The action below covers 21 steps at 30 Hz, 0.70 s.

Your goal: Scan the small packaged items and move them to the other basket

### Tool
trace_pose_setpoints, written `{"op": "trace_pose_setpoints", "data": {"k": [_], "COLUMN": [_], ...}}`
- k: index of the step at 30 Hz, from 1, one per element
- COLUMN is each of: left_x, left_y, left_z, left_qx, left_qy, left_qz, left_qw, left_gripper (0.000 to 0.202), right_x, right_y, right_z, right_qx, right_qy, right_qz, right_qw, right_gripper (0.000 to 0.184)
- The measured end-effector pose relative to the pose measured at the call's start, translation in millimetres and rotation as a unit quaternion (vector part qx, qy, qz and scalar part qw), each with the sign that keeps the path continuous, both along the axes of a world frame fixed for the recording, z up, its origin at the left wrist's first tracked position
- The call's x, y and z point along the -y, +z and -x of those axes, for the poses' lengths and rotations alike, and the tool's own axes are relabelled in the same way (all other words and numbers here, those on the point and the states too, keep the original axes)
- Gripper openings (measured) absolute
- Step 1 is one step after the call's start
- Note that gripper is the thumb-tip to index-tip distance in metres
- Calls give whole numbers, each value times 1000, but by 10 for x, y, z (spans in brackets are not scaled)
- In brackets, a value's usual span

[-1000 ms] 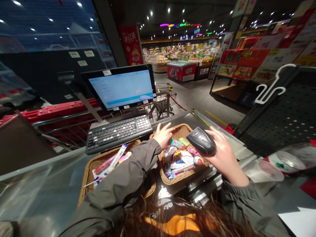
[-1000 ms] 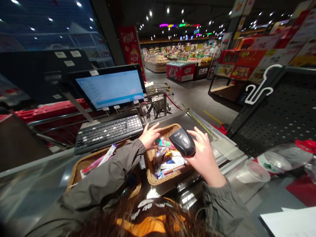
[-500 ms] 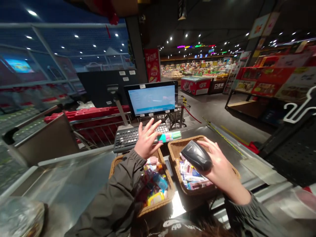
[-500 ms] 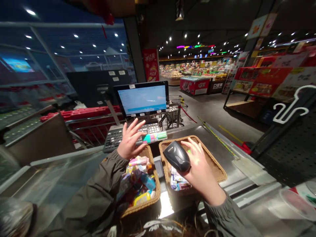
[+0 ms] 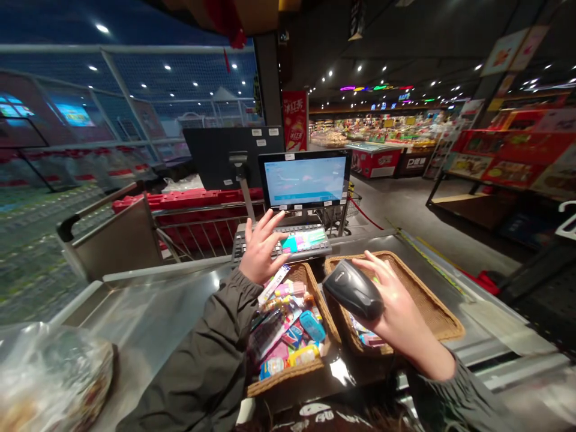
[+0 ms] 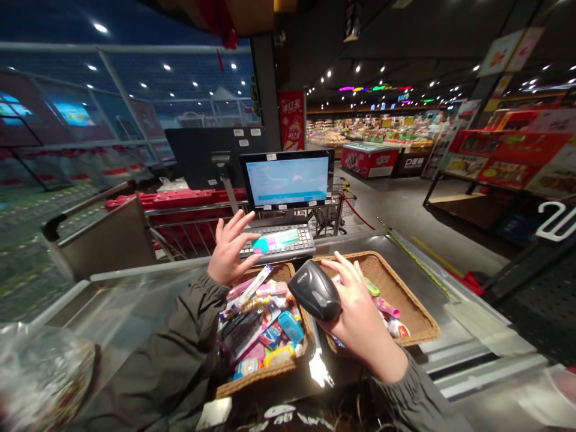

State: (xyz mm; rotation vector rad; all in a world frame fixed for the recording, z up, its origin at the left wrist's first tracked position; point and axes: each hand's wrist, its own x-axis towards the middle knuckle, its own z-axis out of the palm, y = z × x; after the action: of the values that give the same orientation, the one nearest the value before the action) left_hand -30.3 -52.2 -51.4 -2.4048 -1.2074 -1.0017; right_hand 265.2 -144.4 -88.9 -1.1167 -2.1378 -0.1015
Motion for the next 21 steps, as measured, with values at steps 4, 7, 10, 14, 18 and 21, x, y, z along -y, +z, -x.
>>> {"op": "trace_pose_setpoints", "data": {"k": [4,7,10,14,18,21], "left_x": [-7,-22,-29,-26,-37,-60], "left_y": [-3,-10,-22,-71,-202,-366], "left_z": [59,87,102,118,150,190], "left_qx": [2,3,1,-1,-3,-10], "left_qy": [-3,-5,-4,0,-3,0], "left_qz": [-4,-10,-7,7,22,48], "left_qw": [1000,1000,1000,1000,1000,999], "left_gripper": [24,23,23,22,21,22], "right_x": [34,55,73,90,77,50], "right_y": [5,4,1,-18,-52,-84], "right_z": [66,88,94,104,120,121], "right_qx": [1,5,4,0,-9,-10], "right_qy": [-6,-8,-10,-18,-27,-29], "right_qz": [5,-3,-7,10,27,31], "right_qw": [1000,1000,1000,1000,999,999], "right_gripper": [30,31,30,31,33,33]}}
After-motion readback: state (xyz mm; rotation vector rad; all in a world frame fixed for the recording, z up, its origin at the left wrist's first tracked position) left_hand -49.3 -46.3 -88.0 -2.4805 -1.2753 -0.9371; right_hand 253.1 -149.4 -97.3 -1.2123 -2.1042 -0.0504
